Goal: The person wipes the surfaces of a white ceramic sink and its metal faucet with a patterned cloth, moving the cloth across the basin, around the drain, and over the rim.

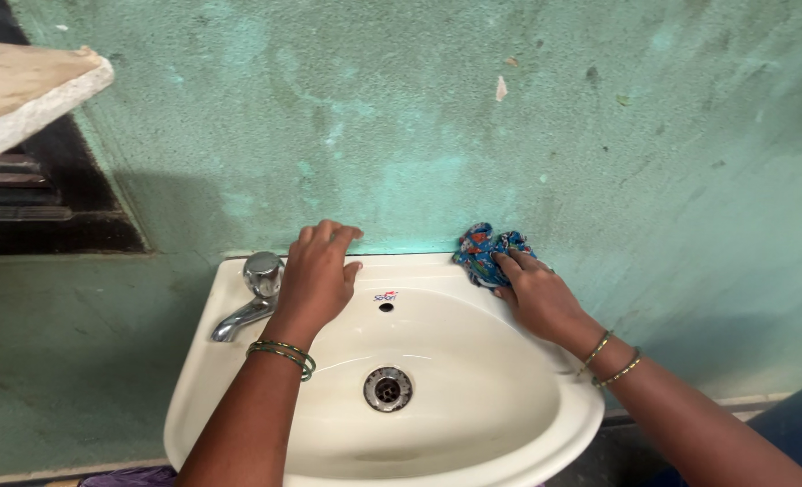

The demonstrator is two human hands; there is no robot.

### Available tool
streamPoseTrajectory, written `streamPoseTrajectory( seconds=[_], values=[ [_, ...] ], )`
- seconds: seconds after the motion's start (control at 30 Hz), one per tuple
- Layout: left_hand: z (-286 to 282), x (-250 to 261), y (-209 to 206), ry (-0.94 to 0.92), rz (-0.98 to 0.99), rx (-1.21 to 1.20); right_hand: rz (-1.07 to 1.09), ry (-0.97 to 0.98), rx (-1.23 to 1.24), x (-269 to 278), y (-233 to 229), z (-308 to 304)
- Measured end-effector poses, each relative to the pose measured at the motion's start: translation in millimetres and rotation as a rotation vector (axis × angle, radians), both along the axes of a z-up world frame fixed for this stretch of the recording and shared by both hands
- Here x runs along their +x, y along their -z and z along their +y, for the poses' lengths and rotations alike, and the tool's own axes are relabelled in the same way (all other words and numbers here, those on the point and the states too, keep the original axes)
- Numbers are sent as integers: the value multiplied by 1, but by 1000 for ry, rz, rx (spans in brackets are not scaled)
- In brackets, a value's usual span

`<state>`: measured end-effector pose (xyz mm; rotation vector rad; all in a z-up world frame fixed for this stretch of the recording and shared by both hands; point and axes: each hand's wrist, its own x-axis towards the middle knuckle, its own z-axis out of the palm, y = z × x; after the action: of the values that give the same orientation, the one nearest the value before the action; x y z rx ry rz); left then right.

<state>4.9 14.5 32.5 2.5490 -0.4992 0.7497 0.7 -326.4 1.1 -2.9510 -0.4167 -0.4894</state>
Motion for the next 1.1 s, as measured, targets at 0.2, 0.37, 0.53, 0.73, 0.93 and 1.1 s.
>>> streamPoseTrajectory(
  seconds=[0.2, 0.37, 0.53, 0.73, 0.93, 1.1],
  values=[
    [4, -6, -13, 18, -40, -93, -62, -194, -50, 3, -1, 43],
    [13, -5, -17, 4, -35, -162, -187, -461, -45, 10, 3, 110],
    [6, -4, -15, 15, 16, -159, -129, -614, -26, 28, 13, 177],
    [3, 0, -9, 57, -68, -177, 88, -669, 292, 36, 16, 217],
    [-3, -5, 5, 68, -161, -143, 112, -649, 226, 39, 10, 206],
    [-8, -4, 13, 62, -191, -38, -194, -751, -20, 43, 9, 178]
  ],
)
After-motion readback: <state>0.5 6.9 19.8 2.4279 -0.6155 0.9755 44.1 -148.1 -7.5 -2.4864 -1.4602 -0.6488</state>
